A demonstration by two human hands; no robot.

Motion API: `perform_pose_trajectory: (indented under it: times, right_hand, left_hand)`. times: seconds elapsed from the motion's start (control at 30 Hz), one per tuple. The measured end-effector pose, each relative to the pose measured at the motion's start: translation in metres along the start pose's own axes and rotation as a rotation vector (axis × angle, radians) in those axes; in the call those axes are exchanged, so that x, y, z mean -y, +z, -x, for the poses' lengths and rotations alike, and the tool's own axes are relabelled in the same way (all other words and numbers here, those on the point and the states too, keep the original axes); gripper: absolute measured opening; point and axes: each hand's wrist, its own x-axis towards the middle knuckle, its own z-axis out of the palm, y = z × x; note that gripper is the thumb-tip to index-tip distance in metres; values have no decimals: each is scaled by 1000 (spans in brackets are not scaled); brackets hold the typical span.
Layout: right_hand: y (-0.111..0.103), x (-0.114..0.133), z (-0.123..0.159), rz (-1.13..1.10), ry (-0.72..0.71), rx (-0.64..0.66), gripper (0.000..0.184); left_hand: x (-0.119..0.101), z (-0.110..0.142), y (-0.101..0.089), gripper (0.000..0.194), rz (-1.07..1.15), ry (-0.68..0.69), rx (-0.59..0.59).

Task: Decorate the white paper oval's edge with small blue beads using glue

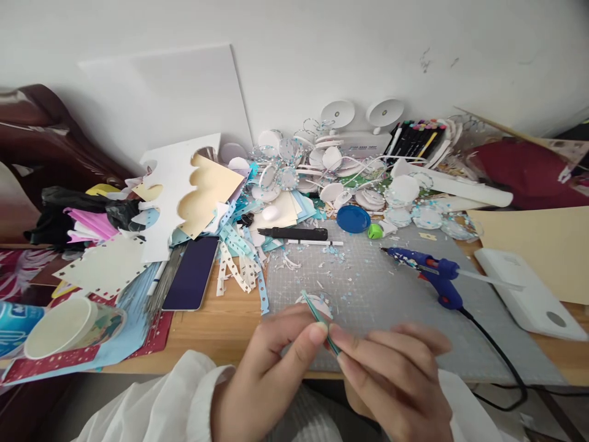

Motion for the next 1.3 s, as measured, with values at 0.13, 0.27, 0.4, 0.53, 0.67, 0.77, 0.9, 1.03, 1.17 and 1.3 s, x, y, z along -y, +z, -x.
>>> perform_pose_trajectory:
  times: [0.13,0.27,0.4,0.53,0.67,0.77,0.9,1.03,1.17,1.3]
  right_hand:
    - [6,5,3,2,-32,-42,17]
    - [4,-11,20,-31,-49,3,18]
    - [-8,-49,52,65,136,-112,18]
    - [-16,-93,85,307,403,-614,28]
    - [-17,-128,115,424,642,-446,51]
    - [-12,-144,129,533,688,-286,52]
    - [-1,-155,127,585,697,-128,47]
    - [4,-157,114,543,755,43,40]
    - [4,-156,100,521,760,165,36]
    - [3,-154,76,542,846,121,34]
  left_hand:
    - [5,-1,1,42,33,-145,0]
    - [10,-5,-3,40,32,-78,-22]
    - [23,-15,-20,45,2,0,-39]
    - [46,-27,-41,48,-70,65,35]
    - [69,-37,-52,49,-120,71,84]
    - [78,-41,-53,50,-117,49,88]
    - [80,-44,-53,52,-108,65,119]
    - [82,-48,-52,52,-96,20,110]
    - [84,-54,-48,52,-77,1,125]
    - [87,-60,-44,50,-82,10,153]
